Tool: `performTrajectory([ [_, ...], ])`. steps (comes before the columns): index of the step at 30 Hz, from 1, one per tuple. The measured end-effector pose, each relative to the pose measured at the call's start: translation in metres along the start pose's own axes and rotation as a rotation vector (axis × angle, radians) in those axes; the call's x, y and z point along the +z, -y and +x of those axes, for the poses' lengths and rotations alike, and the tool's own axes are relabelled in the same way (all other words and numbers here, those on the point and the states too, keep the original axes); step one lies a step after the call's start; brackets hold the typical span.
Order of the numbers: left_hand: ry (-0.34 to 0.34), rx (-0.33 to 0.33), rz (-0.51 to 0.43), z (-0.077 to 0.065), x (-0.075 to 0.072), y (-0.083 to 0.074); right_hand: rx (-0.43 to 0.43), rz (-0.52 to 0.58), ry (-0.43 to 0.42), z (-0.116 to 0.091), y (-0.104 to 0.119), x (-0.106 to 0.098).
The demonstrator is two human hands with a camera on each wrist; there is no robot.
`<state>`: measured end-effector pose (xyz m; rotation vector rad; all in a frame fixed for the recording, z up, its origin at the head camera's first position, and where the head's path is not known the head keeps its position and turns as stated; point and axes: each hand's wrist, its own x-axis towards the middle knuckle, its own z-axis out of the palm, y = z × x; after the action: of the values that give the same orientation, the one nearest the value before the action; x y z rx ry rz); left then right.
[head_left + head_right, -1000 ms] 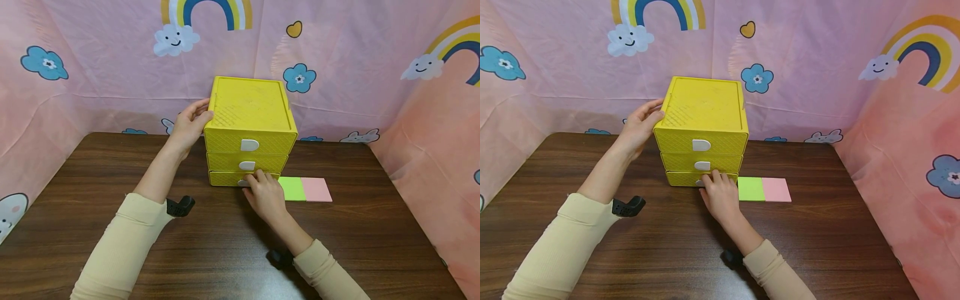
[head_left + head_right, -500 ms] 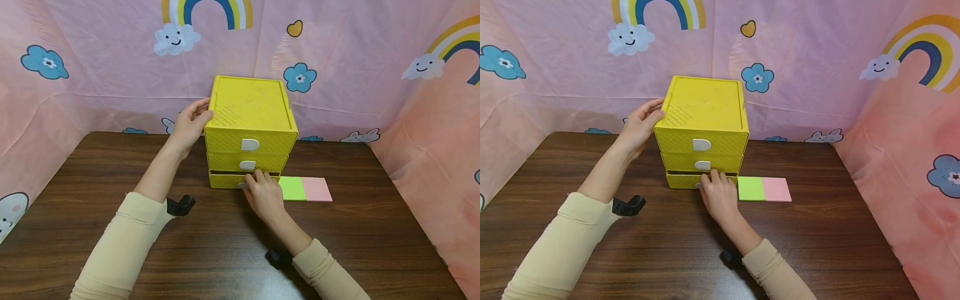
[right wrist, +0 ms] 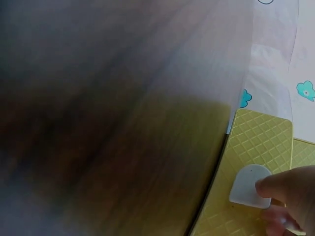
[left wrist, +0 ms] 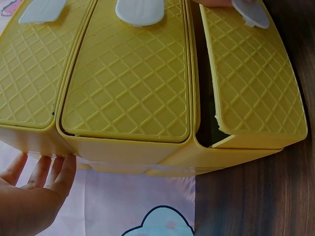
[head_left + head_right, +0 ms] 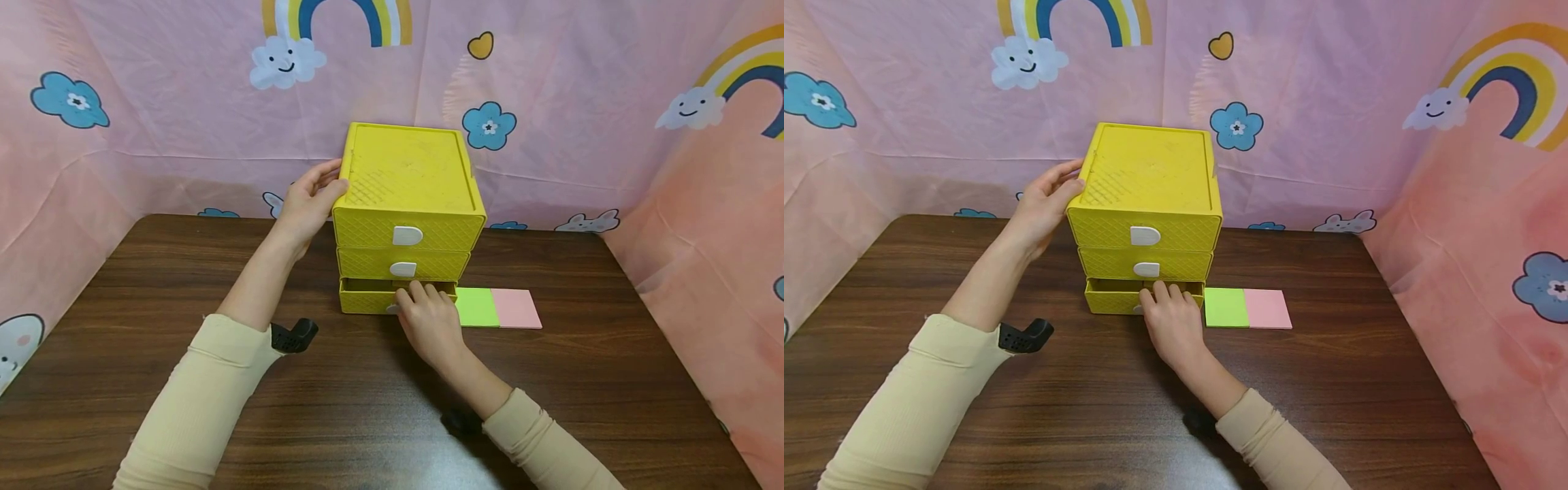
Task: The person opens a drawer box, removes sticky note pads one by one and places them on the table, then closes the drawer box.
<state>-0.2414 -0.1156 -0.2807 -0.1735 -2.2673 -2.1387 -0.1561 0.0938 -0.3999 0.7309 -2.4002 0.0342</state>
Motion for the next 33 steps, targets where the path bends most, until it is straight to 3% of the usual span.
performTrajectory([
  [33,-0.004,-0.009,0.005,0.001,0.0,0.0,-0.132,0.044,-0.058,-0.011,0.003,-0.013],
])
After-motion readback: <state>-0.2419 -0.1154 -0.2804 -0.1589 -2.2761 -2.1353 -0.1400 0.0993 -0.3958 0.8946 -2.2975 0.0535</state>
